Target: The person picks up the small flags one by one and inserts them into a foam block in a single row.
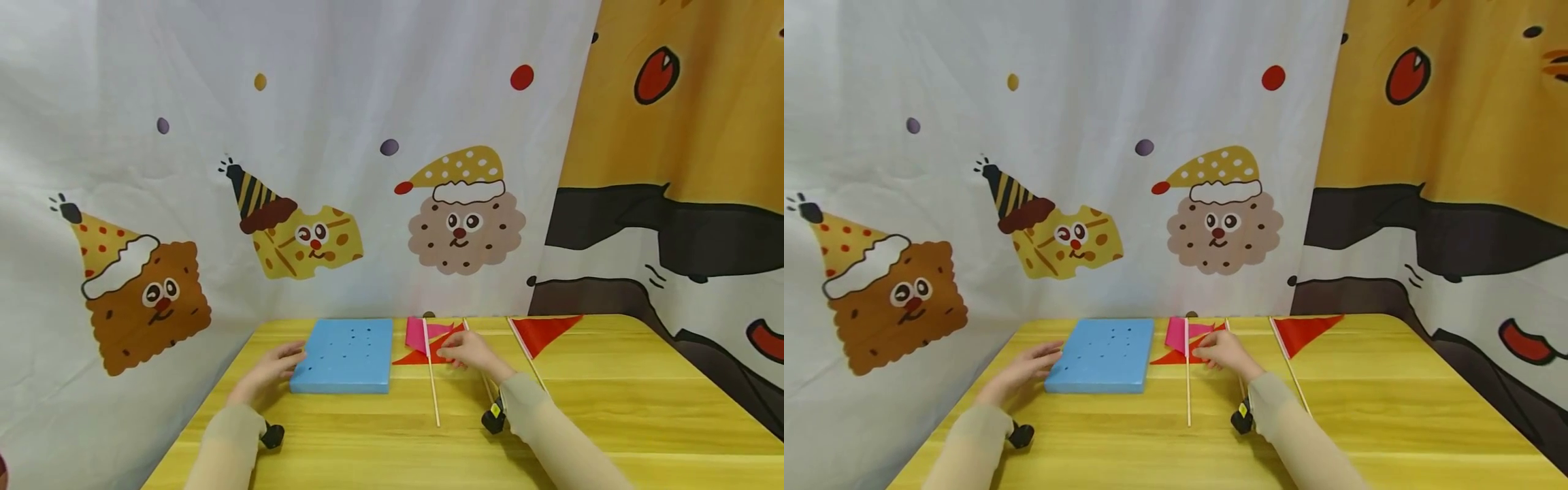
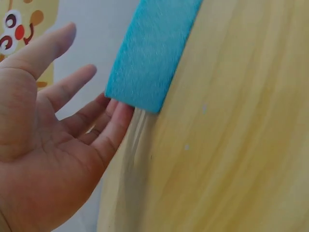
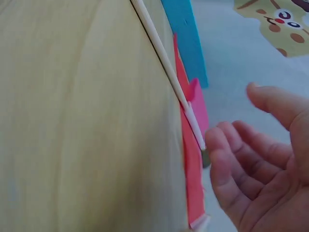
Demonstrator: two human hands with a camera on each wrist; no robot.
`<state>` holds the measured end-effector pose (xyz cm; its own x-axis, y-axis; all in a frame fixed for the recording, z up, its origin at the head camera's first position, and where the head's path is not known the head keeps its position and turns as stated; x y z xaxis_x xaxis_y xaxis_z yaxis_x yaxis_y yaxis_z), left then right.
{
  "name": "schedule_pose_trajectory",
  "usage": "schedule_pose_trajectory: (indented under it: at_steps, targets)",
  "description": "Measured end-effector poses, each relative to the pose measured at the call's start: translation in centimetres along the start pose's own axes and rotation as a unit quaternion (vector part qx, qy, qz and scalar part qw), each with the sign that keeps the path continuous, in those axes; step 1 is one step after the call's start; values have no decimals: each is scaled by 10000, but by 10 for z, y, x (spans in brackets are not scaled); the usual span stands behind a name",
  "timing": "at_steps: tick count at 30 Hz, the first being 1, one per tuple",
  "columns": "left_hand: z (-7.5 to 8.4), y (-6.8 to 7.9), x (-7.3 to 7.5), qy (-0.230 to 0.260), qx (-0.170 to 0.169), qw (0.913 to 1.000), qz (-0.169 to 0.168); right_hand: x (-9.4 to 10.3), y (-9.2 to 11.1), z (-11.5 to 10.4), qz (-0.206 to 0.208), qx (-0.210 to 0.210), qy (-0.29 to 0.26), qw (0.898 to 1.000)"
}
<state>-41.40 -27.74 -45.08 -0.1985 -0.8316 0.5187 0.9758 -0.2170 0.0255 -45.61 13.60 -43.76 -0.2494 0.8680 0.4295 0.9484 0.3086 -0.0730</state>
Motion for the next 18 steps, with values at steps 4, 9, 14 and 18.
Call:
schedule_pose_trajectory:
  at_steps: [4,9,14,18]
  targets:
    - [-1,3,-5,338,19,9994,-8,-14,0,5,-241,-321,-348,9986]
    - [-8,9,-10,831,291,9961,86,-23,-1,8,-216,-560,-373,9975]
    - [-13,10,-9,664,130,9975,184,-30,-3,8,-107,-842,17,9964]
    - [-16,11,-7,435,-40,9988,226,-33,-6,7,-90,-935,259,9952]
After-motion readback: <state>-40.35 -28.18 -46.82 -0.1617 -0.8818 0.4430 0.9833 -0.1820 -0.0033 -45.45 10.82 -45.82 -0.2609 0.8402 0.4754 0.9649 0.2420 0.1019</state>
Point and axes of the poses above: each hand's wrist, its own y-axis away from the middle knuckle, its own x-axis out of the back of the hand, z = x × y, the point moved 7 cm from there along -y, towards the middle knuckle, and after that the axes turned 9 degrees about -y, right-handed, at the moved point
